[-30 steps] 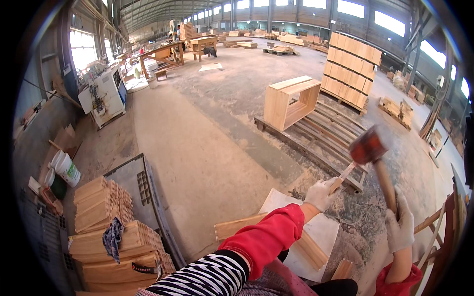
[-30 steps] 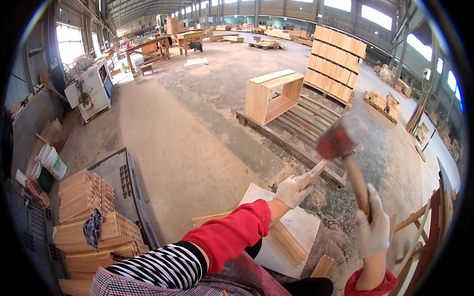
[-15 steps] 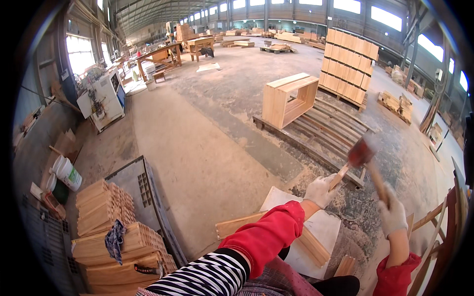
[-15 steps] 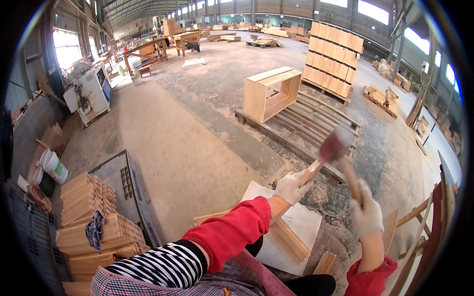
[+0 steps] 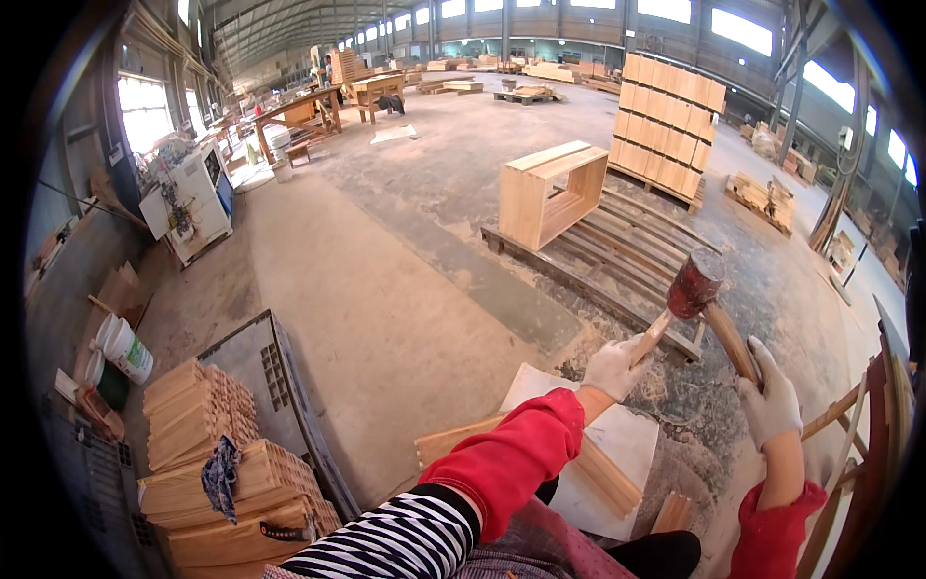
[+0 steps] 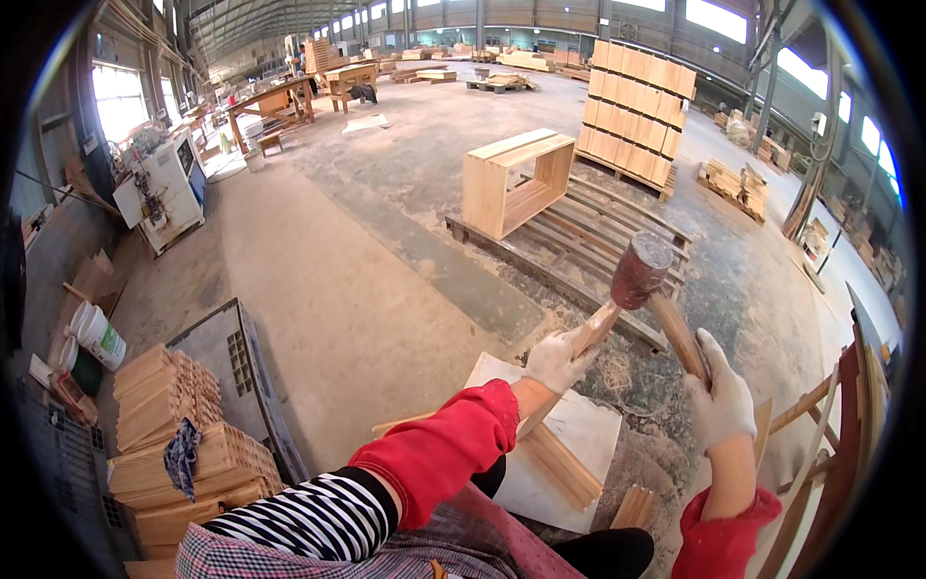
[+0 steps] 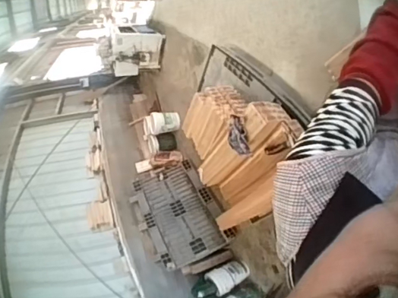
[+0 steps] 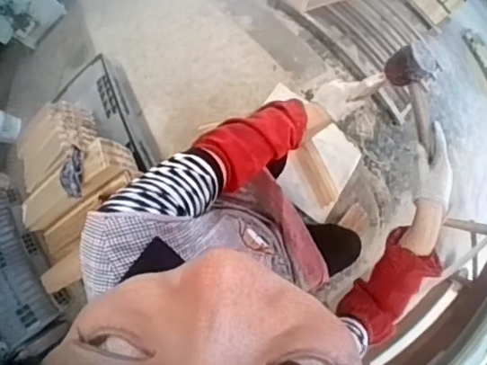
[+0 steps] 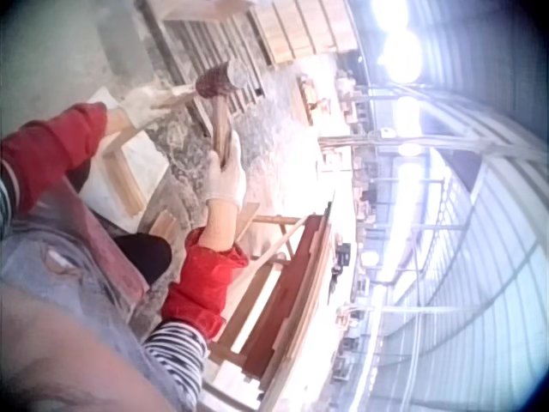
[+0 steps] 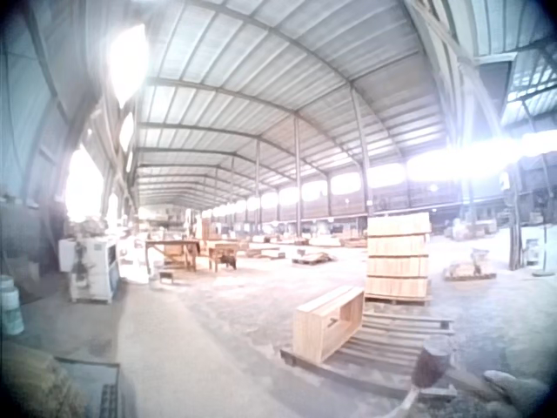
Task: The person applies glue to wooden pieces, then assembles them into a small box-like structure using a rubber mallet and hammer. They wipe the surface with a cloth during assembly.
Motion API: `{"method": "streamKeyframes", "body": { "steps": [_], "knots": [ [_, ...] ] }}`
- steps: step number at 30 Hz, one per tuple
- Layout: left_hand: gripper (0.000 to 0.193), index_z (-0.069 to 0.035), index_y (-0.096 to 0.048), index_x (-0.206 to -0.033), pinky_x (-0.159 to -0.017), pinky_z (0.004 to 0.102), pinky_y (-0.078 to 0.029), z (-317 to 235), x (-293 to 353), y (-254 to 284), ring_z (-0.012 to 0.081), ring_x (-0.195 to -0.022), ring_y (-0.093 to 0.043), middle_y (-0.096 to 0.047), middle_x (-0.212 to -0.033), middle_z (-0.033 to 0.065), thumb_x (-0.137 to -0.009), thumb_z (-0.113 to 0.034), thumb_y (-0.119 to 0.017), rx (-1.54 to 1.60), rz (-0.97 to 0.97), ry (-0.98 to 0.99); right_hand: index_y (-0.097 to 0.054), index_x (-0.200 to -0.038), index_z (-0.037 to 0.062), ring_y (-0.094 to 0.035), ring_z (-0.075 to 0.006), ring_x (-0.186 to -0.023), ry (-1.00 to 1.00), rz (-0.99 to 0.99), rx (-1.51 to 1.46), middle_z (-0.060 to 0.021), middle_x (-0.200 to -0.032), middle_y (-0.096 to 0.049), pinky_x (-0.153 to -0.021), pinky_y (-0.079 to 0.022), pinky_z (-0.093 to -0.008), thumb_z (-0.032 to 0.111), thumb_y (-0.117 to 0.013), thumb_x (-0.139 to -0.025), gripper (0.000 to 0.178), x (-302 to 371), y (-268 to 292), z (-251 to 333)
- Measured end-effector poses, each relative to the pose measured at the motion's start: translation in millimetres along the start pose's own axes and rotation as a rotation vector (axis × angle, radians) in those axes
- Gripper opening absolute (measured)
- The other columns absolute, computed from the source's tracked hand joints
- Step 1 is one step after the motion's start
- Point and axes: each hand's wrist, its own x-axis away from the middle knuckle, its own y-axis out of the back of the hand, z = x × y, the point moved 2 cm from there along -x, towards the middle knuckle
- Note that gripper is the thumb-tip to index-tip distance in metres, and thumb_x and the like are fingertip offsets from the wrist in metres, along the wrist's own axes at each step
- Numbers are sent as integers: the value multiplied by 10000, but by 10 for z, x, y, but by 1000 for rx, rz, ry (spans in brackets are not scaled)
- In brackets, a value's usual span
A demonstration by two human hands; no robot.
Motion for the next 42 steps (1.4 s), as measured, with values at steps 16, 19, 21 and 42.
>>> {"method": "streamKeyframes", "body": {
  "steps": [16, 19, 21, 42],
  "knots": [
    [404, -137, -641, -1193, -731, 477, -517, -167, -8, 63, 377, -811, -662, -680, -870, 197, -884, -397, -615, 70, 40, 48, -440, -1447, 60, -537, -121, -664, 97, -85, -189, -89, -825, -608, -645, -478, -289, 6, -507, -868, 585, 436, -71, 143],
    [393, -125, -644, -1172, -732, 482, -514, -165, -9, 86, 388, -821, -656, -681, -879, 195, -879, -386, -617, 53, 37, 21, -456, -1433, 56, -567, -146, -664, -13, 112, -234, -97, -811, -603, -644, -483, -305, 25, -522, -873, 564, 291, -80, -50],
    [391, -116, -646, -1158, -737, 488, -511, -74, 14, 34, 396, -834, -650, -680, -888, 198, -875, -383, -619, 27, -2, 11, -462, -1420, 33, -576, -142, -706, -29, 53, -185, -114, -874, -618, -700, -488, -291, 40, -529, -880, 544, 226, 61, 8],
    [452, -133, -629, -1205, -730, 481, -516, -14, 17, 16, 391, -828, -654, -679, -808, 198, -876, -443, -613, -2, 24, 32, -449, -1434, 94, -453, -65, -515, -286, 89, -547, 9, -715, -509, -421, -352, -211, 147, -519, -935, 507, 430, -152, -448]
  ]
}}
